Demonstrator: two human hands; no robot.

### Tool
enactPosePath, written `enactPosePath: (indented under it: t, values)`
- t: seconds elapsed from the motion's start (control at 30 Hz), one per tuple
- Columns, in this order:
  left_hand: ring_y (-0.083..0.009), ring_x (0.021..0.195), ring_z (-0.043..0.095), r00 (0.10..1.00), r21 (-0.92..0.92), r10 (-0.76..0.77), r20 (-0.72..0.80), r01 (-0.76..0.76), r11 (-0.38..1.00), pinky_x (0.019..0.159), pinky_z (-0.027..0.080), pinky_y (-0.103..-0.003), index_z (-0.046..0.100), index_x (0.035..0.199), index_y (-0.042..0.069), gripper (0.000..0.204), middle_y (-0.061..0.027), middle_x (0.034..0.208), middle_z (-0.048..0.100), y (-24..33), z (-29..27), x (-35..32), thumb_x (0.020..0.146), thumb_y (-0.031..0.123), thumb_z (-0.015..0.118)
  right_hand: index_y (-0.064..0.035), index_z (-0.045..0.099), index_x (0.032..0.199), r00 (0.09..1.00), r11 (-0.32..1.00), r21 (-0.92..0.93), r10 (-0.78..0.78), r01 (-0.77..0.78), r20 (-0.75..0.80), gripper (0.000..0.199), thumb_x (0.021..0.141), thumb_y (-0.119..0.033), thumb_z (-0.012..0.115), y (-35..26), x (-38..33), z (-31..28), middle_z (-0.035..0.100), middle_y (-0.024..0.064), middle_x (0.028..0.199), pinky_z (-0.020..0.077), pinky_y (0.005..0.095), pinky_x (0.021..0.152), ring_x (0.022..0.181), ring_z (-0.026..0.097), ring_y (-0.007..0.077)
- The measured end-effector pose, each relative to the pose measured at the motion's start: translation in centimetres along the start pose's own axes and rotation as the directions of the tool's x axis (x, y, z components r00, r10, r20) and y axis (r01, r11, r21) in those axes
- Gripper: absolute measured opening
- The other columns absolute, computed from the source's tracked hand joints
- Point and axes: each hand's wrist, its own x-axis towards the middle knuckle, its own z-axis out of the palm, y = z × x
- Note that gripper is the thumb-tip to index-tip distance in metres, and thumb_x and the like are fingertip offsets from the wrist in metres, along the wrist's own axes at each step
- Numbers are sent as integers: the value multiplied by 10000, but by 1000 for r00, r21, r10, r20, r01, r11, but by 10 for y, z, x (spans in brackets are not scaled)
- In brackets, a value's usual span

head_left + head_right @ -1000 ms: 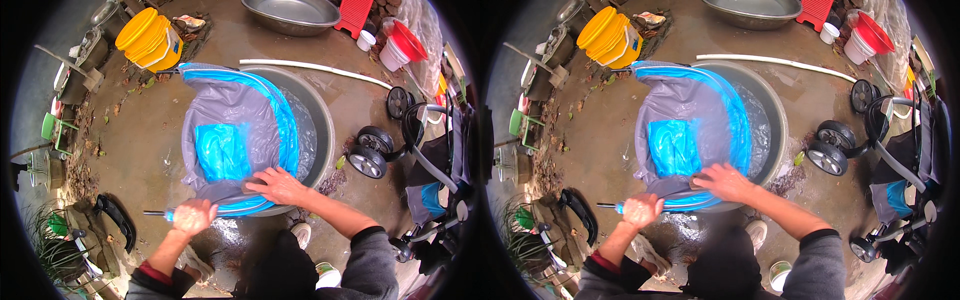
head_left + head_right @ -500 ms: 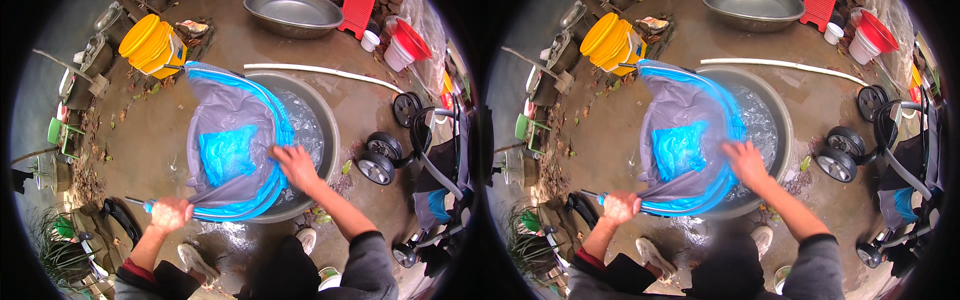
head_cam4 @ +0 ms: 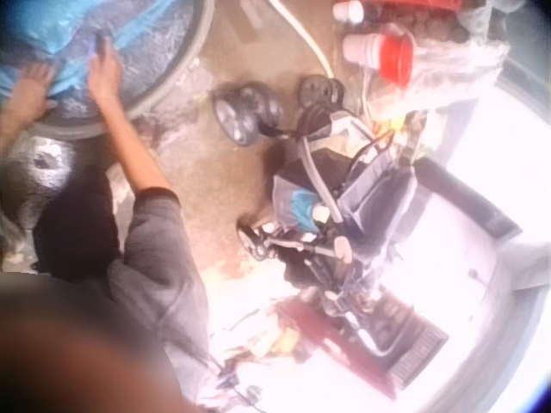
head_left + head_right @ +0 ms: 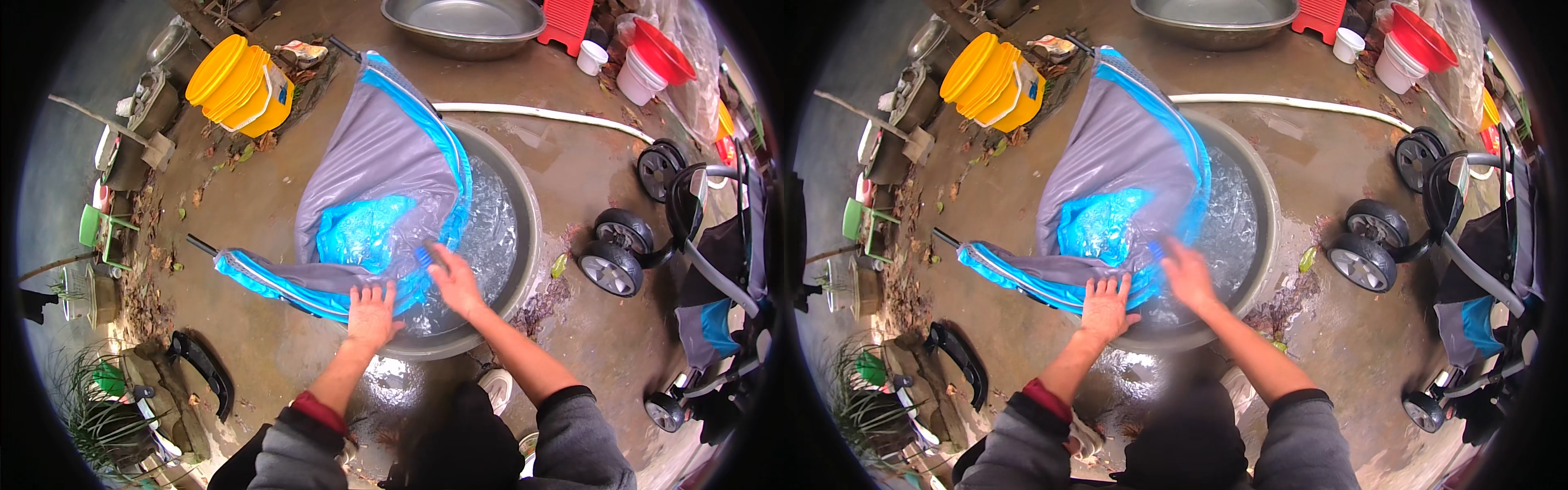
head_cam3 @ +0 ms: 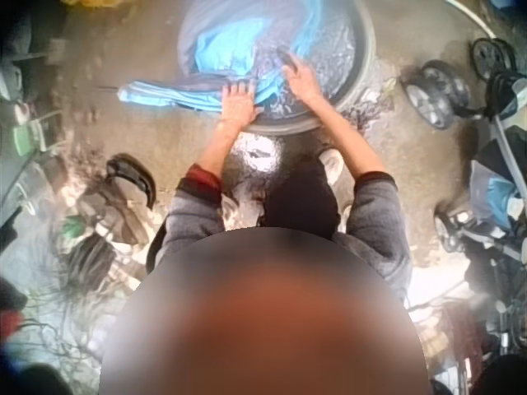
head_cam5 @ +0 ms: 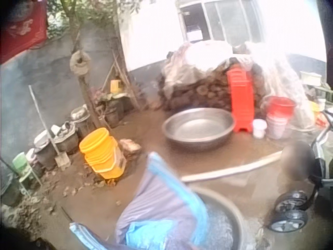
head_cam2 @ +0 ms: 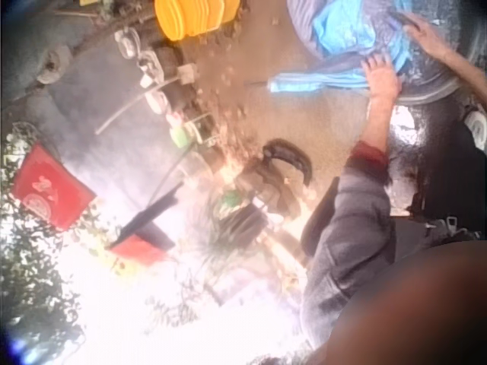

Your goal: The person scrubs the blue and gray fabric seat of a baby stroller with a brush and water from a metal basin, then removes the seat cover and washes it in the basin. The person repeatedly rinses the brush and wipes the stroller seat and cover.

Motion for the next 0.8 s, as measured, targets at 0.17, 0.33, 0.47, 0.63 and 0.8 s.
enactPosePath:
  t: [0.17, 0.33, 0.47, 0.63, 0.8]
  values:
    - [-261, 940, 677, 973, 113, 197, 118, -210, 971, 786, 512, -390, 581, 1297, 103, 418, -102, 993, 680, -30, 26, 3, 883, 161, 582, -98, 447, 1458, 849, 937, -228, 114, -264, -516, 566, 926, -202, 608, 36, 44, -46, 574, 235, 1259, 398, 507, 1042, 1156, 522, 432]
    - [-257, 959, 670, 938, 216, 205, 281, -270, 938, 874, 500, -413, 613, 1269, 143, 391, -81, 985, 686, -76, -88, -35, 879, 149, 585, -69, 448, 1489, 853, 780, 528, 489, -335, -181, 553, 976, -205, 604, 25, 63, -54, 550, 213, 1376, 428, 418, 1050, 1260, 543, 338]
    - [-279, 1089, 613, 933, 471, -78, 352, -105, 876, 1022, 412, -474, 619, 1326, 184, 452, -104, 1091, 650, -84, -130, -53, 877, 243, 626, -79, 516, 1434, 840, 981, -6, -170, 195, -516, 520, 923, -105, 612, -18, 1, -40, 557, 189, 1336, 413, 419, 1066, 1224, 539, 334]
    - [-304, 1011, 628, 993, 55, 81, 84, -86, 995, 941, 471, -453, 625, 1228, 115, 507, -112, 1022, 641, -71, -73, -47, 793, 355, 724, -170, 501, 1423, 729, 577, -466, -631, 670, 266, 637, 811, -98, 665, -41, -3, -1, 573, 136, 1284, 487, 455, 870, 1085, 581, 312]
    - [-257, 813, 624, 978, 120, 189, -84, -178, 977, 706, 496, -403, 599, 904, 137, 151, -52, 813, 593, -79, -38, -44, 784, 208, 658, -160, 521, 1351, 775, 361, -817, -613, 450, 156, 515, 848, -88, 600, -24, 119, -51, 611, 104, 1144, 501, 457, 791, 968, 600, 301]
